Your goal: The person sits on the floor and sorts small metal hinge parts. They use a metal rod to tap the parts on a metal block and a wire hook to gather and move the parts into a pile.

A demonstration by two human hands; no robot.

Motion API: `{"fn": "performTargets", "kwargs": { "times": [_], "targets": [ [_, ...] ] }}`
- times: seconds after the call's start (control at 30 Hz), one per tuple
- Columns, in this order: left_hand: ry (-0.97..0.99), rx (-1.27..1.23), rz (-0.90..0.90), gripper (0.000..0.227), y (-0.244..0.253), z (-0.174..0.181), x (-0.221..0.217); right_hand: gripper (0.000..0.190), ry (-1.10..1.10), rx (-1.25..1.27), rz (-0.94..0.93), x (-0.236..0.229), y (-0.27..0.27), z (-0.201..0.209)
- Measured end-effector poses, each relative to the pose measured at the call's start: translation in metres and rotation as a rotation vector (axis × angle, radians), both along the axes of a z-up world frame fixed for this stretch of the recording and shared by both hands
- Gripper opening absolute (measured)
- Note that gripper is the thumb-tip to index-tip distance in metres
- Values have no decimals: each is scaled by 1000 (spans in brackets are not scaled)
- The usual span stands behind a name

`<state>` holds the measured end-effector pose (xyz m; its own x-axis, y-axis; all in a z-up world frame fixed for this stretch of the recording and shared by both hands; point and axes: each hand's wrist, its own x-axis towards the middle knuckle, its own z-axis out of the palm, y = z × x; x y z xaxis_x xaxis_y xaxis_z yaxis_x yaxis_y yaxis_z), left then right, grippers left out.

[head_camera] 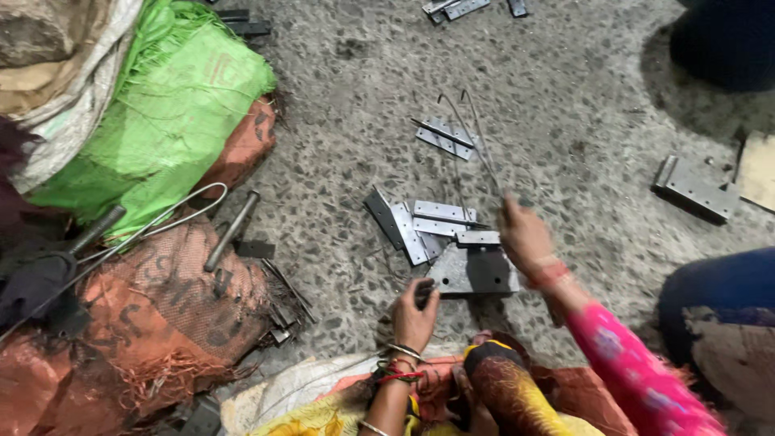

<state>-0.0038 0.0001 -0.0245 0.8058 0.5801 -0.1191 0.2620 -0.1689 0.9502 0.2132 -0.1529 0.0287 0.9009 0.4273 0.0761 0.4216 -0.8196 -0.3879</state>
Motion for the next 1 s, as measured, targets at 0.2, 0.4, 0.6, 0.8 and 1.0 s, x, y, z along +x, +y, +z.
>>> {"fn": "performTargets", "kwargs": {
  "times": [0.2,0.4,0.6,0.8,1.0],
  "targets": [
    [0,40,4,25,9,2,0,56,189,-43,154,-74,-56,-7],
    [-72,12,-10,24,3,-1,2,55,-18,137,25,-145,-155,4],
    [-8,-2,4,24,2,3,-1,49,-53,-82,-259,-78,-173,-25],
    [-44,37,-4,22,3,-5,1,41,-87,149,24,33,-66,-43],
    [-37,-29,-5,23,3,-3,-4,38,-133,-112,74,97,70,-37]
  ]
}}
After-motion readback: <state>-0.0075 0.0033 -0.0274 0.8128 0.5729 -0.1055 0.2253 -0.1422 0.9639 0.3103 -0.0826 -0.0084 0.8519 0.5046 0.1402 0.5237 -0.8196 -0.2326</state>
